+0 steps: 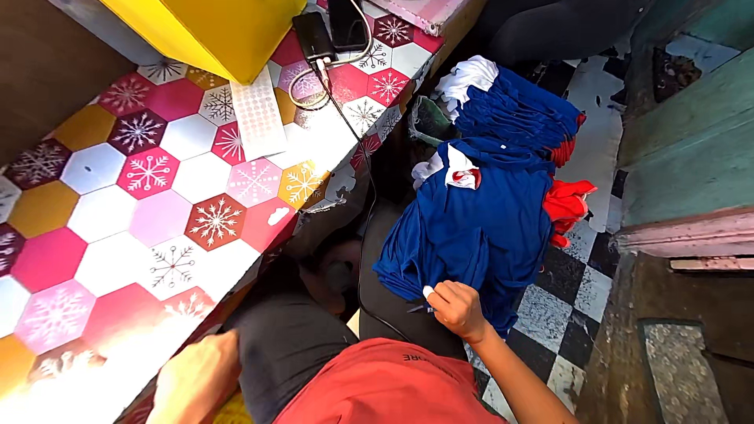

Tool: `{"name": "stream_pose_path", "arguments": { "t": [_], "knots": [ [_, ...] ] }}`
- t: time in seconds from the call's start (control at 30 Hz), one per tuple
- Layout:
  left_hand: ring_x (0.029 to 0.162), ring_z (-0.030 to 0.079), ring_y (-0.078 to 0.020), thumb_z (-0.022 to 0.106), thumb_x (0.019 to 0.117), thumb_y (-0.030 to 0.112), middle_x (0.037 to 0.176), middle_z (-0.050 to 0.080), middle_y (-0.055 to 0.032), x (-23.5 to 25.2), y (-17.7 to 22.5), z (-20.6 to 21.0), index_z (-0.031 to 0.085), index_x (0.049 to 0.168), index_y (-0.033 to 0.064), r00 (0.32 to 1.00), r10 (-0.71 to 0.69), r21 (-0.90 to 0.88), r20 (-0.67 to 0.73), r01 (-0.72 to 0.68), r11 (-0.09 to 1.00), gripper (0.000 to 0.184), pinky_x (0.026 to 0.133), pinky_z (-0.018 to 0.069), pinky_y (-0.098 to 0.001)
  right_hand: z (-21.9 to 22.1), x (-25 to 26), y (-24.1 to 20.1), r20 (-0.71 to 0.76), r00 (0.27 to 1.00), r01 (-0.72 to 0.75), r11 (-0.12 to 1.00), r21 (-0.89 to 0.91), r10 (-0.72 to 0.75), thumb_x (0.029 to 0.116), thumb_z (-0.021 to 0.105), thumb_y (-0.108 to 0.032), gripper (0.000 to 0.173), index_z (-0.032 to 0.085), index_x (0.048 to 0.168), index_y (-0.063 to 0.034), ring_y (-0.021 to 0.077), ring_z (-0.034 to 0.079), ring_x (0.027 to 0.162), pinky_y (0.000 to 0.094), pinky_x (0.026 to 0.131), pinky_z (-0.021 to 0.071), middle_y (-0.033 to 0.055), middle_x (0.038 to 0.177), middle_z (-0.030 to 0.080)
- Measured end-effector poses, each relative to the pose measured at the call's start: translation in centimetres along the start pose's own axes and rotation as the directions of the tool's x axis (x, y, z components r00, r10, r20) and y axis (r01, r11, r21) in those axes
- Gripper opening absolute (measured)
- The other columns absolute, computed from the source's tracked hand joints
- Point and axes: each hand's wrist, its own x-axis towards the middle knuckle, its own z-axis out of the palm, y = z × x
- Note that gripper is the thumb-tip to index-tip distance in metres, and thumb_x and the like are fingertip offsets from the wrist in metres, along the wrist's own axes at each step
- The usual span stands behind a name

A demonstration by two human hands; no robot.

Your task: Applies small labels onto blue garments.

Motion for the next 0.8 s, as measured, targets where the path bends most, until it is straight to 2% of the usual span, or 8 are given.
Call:
{"name": "stream_pose_path", "arguments": {
  "t": [0.13, 0.2, 0.27, 0.33, 0.43, 0.57, 0.7, 0.8],
  "knots": [
    [0.104, 0.064, -0.0572, 0.071, 0.0911, 0.021, 0.105, 0.065, -0.0384, -1.8, -1.9, 0.7, 0.065, 0.094, -0.0143, 0.970, -0.177, 0.019, 0.165, 0.176, 0.984, 0.036, 0.081, 0.0501, -0.0703, -2.3, 0.2, 1.7, -0.074, 0.925, -0.375, 0.927, -0.014, 0.373, 0.0865, 0.063, -0.008, 0.014, 0.069, 0.080, 0.0022, 0.0230, 0.072, 0.068, 0.0351, 0.063, 0.0600, 0.0136, 0.073, 0.071],
    [0.104, 0.064, -0.0579, 0.070, 0.0968, 0.030, 0.105, 0.065, -0.0390, -1.6, -1.5, -0.2, 0.067, 0.099, -0.0140, 0.989, -0.124, -0.105, 0.079, 0.132, 0.986, 0.044, 0.082, 0.0493, -0.0721, -4.7, 1.2, 3.9, -0.053, 0.633, -0.773, 0.634, 0.005, 0.772, 0.0935, 0.064, -0.005, 0.023, 0.066, 0.105, 0.0148, 0.0315, 0.073, 0.087, 0.0441, 0.081, 0.0595, 0.0248, 0.094, 0.072],
    [0.099, 0.065, -0.0561, 0.066, 0.1000, 0.023, 0.100, 0.067, -0.0351, -1.5, 0.4, -1.1, 0.069, 0.097, -0.0095, 0.978, 0.062, -0.238, -0.200, -0.110, 0.965, 0.033, 0.079, 0.0500, -0.0718, -5.8, 1.3, 6.7, -0.086, 0.362, -0.930, 0.366, 0.037, 0.928, 0.1009, 0.058, -0.011, 0.037, 0.057, 0.130, 0.0118, 0.0322, 0.067, 0.092, 0.0474, 0.086, 0.0534, 0.0262, 0.106, 0.068],
    [0.106, 0.065, -0.0499, 0.063, 0.0982, 0.008, 0.108, 0.068, -0.0279, -0.2, 3.8, -1.7, 0.072, 0.101, -0.0042, 0.808, 0.248, -0.320, -0.535, -0.465, 0.825, 0.016, 0.087, 0.0515, -0.0668, -6.0, 1.6, 6.8, -0.147, 0.402, -0.909, 0.413, 0.057, 0.904, 0.1014, 0.057, -0.012, 0.037, 0.057, 0.130, 0.0123, 0.0306, 0.066, 0.089, 0.0455, 0.083, 0.0536, 0.0272, 0.108, 0.068],
    [0.113, 0.067, -0.0353, 0.065, 0.0987, 0.016, 0.118, 0.070, -0.0173, 2.3, 9.9, -2.6, 0.075, 0.109, 0.0039, 0.599, 0.388, -0.360, -0.700, -0.766, 0.533, 0.019, 0.097, 0.0537, -0.0545, -5.0, 3.3, 2.8, 0.129, 0.557, -0.824, 0.524, 0.217, 0.821, 0.0999, 0.061, -0.013, 0.027, 0.068, 0.113, 0.0095, 0.0222, 0.071, 0.091, 0.0383, 0.084, 0.0579, 0.0207, 0.107, 0.073],
    [0.109, 0.066, -0.0341, 0.073, 0.0940, 0.034, 0.119, 0.068, -0.0199, 3.8, 17.1, -4.4, 0.072, 0.115, 0.0012, 0.603, 0.560, -0.510, -0.569, -0.792, 0.335, 0.039, 0.094, 0.0532, -0.0504, -1.0, 4.8, -1.2, 0.436, 0.518, -0.852, 0.401, 0.336, 0.736, 0.0888, 0.078, -0.025, 0.035, 0.073, 0.110, 0.0017, 0.0027, 0.049, 0.063, 0.0228, 0.061, 0.0440, 0.0026, 0.084, 0.067],
    [0.110, 0.061, -0.0364, 0.072, 0.0933, 0.031, 0.117, 0.065, -0.0222, 4.3, 20.1, -4.9, 0.070, 0.115, -0.0009, 0.664, 0.629, -0.576, -0.404, -0.719, 0.390, 0.038, 0.098, 0.0473, -0.0490, 0.6, 4.3, -2.0, 0.463, 0.467, -0.879, 0.342, 0.331, 0.753, 0.0866, 0.080, -0.024, 0.034, 0.073, 0.109, -0.0003, -0.0009, 0.039, 0.057, 0.0181, 0.056, 0.0360, -0.0047, 0.071, 0.056],
    [0.105, 0.062, -0.0330, 0.066, 0.0949, 0.026, 0.110, 0.068, -0.0198, 4.3, 20.7, -4.1, 0.072, 0.107, -0.0002, 0.661, 0.586, -0.598, -0.469, -0.726, 0.340, 0.030, 0.093, 0.0479, -0.0461, 0.5, 3.5, -1.6, 0.450, 0.490, -0.871, 0.403, 0.282, 0.747, 0.0848, 0.082, -0.031, 0.040, 0.074, 0.108, -0.0005, 0.0014, 0.041, 0.059, 0.0209, 0.057, 0.0373, -0.0026, 0.072, 0.058]
  ]
}}
